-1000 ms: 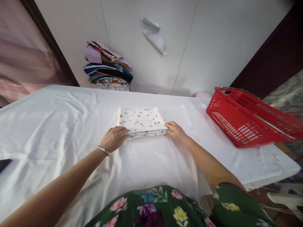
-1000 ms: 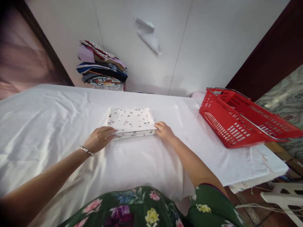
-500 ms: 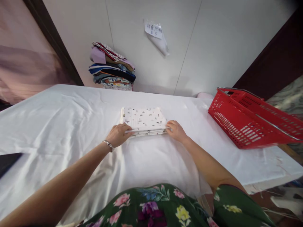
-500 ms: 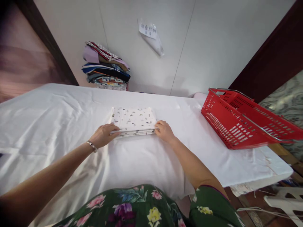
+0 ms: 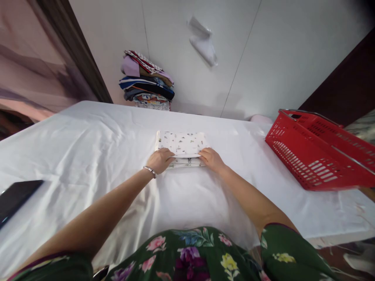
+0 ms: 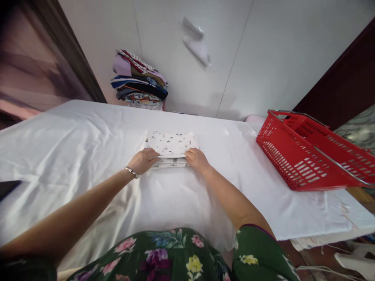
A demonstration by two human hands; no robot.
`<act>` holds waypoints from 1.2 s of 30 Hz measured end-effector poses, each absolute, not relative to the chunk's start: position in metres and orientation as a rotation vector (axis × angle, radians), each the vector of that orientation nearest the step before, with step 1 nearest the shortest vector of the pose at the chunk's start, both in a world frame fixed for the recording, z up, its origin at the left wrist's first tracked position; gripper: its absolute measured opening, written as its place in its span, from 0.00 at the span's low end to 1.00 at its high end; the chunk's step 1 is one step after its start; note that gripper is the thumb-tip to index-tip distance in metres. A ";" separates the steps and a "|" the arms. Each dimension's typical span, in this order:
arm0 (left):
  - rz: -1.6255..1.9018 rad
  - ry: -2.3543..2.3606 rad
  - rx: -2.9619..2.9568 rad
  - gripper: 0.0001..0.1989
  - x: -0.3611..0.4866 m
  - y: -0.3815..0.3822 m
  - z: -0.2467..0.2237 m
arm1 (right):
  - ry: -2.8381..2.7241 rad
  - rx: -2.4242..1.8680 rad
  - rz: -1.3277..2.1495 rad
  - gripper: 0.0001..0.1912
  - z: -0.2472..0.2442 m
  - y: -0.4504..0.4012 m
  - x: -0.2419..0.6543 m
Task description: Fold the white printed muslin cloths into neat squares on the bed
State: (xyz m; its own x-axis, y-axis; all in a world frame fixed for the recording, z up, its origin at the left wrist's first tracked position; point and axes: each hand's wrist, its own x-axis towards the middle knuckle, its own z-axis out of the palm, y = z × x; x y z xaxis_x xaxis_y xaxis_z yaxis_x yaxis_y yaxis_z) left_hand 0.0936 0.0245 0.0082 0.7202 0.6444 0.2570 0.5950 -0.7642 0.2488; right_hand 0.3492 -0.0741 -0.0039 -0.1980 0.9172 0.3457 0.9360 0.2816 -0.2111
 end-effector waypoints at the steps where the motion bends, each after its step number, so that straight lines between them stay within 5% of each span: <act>1: 0.550 1.007 2.761 0.14 0.092 0.023 0.009 | -2.137 -1.639 -0.083 0.13 -0.005 -0.077 0.350; 19: 0.597 0.704 2.964 0.14 0.069 0.004 -0.016 | -2.259 -1.561 -0.142 0.15 -0.022 -0.100 0.347; 36: 0.607 1.174 2.750 0.22 0.109 0.021 0.008 | -2.215 -1.538 -0.198 0.20 -0.036 -0.114 0.341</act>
State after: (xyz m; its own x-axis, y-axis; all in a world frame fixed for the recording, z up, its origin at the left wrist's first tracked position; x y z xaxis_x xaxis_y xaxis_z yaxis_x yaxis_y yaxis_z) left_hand 0.1088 0.0209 0.0079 0.6257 0.7101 0.3228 0.6740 -0.7005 0.2345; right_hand 0.3406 -0.1136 -0.0363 -0.2893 0.8570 0.4264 0.9190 0.3733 -0.1267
